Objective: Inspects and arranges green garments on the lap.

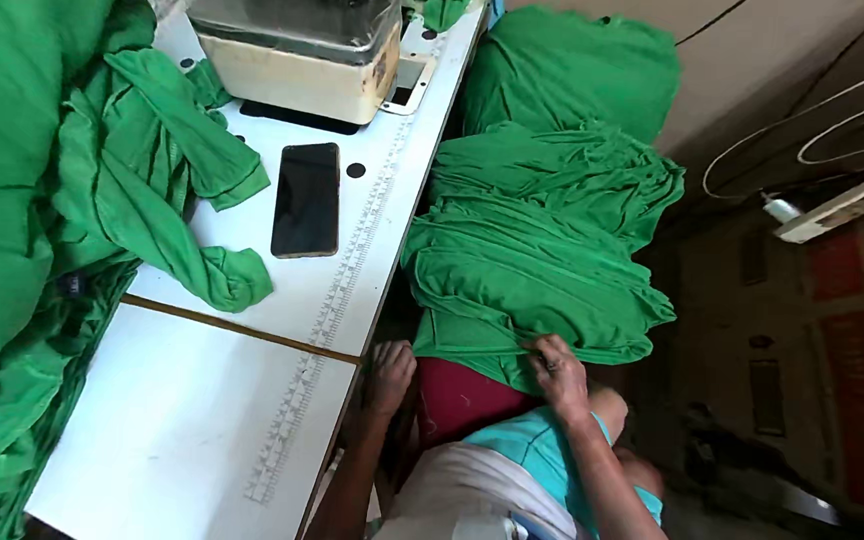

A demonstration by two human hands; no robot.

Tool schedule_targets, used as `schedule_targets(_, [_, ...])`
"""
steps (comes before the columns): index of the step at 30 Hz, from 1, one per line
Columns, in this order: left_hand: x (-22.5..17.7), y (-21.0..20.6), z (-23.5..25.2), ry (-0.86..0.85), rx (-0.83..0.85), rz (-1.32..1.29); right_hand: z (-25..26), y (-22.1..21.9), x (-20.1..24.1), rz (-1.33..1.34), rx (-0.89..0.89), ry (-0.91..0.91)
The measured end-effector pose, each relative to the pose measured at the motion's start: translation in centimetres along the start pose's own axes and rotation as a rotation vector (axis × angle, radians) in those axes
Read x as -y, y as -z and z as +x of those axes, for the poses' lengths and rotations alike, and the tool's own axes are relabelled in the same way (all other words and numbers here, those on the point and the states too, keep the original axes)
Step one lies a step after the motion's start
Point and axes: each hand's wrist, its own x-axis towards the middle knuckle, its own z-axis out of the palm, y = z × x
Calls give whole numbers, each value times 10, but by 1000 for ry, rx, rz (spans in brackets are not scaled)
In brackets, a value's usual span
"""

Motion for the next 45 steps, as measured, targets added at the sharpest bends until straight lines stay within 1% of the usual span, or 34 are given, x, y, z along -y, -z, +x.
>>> schedule_targets(2, [4, -5, -10, 8, 46, -6, -3, -5, -7, -35, 123, -30])
schedule_targets(4, [6, -6, -15, 49, 128, -22, 0, -5, -7, -58, 244, -69])
schedule_targets(6, [5, -1, -18, 131, 184, -75, 12, 8, 7, -155, 430, -164])
schedule_targets(7, [4, 1, -19, 167, 177, -112, 18, 15, 16, -212, 497, -213])
schedule_targets(8, [3, 2, -18, 191, 151, -146, 23, 20, 24, -257, 515, -246])
schedule_targets(9, [0, 4, -16, 219, 127, -175, 25, 24, 32, -285, 483, -263])
schedule_targets(12, [-20, 11, 1, 313, 127, -255, 33, 28, 55, -235, 278, -265])
schedule_targets(13, [-25, 11, 7, 319, 141, -285, 37, 27, 64, -161, 261, -269])
schedule_targets(15, [-32, 9, 18, 339, 211, -334, 45, 17, 77, 91, 318, -278])
schedule_targets(18, [-35, 6, 37, 420, 456, -336, 49, -20, 88, 573, 467, -330])
schedule_targets(20, [-32, 3, 42, 443, 527, -314, 44, -51, 82, 719, 527, -382])
schedule_targets(22, [-26, 3, 44, 466, 546, -316, 41, -67, 74, 704, 531, -404])
schedule_targets(25, [-20, 5, 44, 501, 565, -363, 44, -65, 72, 635, 601, -384])
schedule_targets(28, [-19, 4, 46, 480, 590, -354, 48, -64, 73, 541, 670, -356])
schedule_targets(34, [-22, 1, 43, 415, 556, -289, 55, -59, 83, 235, 820, -273])
schedule_targets(39, [-23, 0, 41, 394, 555, -264, 58, -54, 98, 44, 878, -206])
schedule_targets(41, [-23, -2, 39, 404, 518, -284, 57, -54, 97, 59, 874, -207])
schedule_targets(42, [-22, -3, 37, 420, 463, -311, 55, -56, 92, 113, 842, -211])
schedule_targets(45, [-15, -9, 28, 474, 241, -384, 43, -56, 74, 373, 633, -219])
